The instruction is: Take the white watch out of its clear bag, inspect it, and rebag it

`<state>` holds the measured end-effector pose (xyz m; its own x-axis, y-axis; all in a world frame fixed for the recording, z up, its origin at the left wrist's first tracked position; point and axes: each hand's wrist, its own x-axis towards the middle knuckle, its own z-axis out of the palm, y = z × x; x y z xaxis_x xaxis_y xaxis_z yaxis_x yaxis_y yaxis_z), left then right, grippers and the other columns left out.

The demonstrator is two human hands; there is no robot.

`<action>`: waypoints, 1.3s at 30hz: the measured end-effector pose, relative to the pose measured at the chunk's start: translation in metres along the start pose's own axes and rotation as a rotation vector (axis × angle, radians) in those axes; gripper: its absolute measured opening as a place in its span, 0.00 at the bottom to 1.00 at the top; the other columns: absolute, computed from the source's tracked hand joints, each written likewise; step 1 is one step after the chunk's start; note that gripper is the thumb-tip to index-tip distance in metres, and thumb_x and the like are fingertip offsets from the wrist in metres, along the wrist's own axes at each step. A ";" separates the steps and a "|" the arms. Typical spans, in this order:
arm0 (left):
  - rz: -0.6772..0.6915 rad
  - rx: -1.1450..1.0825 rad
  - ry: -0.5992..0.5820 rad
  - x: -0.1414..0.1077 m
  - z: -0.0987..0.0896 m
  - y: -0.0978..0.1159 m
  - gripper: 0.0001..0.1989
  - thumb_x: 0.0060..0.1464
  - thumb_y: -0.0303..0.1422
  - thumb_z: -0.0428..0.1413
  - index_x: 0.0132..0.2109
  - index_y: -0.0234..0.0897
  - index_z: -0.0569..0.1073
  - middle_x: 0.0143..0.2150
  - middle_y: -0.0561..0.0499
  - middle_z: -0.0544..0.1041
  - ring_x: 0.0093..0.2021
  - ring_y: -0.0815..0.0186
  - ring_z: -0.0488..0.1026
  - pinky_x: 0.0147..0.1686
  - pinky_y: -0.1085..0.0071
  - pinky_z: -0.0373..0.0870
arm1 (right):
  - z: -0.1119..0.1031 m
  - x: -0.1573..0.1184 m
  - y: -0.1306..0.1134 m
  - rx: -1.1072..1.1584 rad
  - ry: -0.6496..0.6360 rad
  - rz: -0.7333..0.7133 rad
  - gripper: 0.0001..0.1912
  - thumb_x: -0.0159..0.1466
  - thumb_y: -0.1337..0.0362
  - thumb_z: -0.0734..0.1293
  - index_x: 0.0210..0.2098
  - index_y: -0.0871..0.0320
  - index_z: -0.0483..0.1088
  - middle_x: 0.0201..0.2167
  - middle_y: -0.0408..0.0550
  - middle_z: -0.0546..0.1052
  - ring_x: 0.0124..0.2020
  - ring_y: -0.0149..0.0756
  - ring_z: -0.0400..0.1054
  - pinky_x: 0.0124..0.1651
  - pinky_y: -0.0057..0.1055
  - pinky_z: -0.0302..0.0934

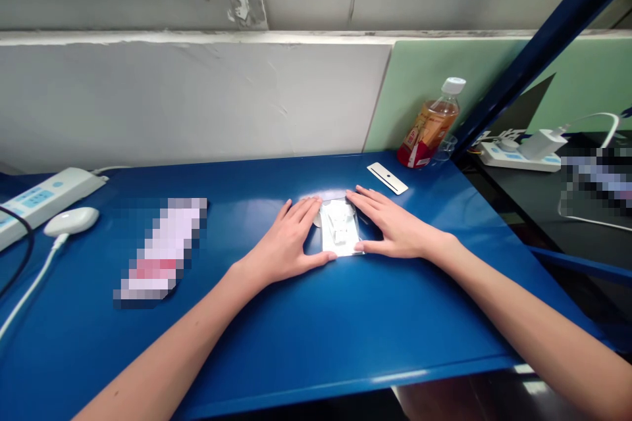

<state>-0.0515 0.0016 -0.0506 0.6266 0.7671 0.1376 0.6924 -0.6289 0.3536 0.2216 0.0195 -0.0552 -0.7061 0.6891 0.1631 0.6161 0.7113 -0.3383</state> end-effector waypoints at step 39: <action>0.033 0.080 -0.057 -0.003 -0.007 -0.004 0.32 0.64 0.49 0.49 0.69 0.41 0.56 0.70 0.43 0.58 0.70 0.50 0.50 0.66 0.48 0.48 | -0.014 -0.005 0.001 0.010 0.036 -0.077 0.36 0.66 0.52 0.64 0.68 0.62 0.54 0.66 0.60 0.62 0.67 0.51 0.55 0.65 0.52 0.55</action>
<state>-0.0587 0.0030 -0.0461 0.6675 0.7386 0.0944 0.6958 -0.6638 0.2741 0.2304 0.0190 -0.0433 -0.7383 0.6371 0.2217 0.5569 0.7611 -0.3325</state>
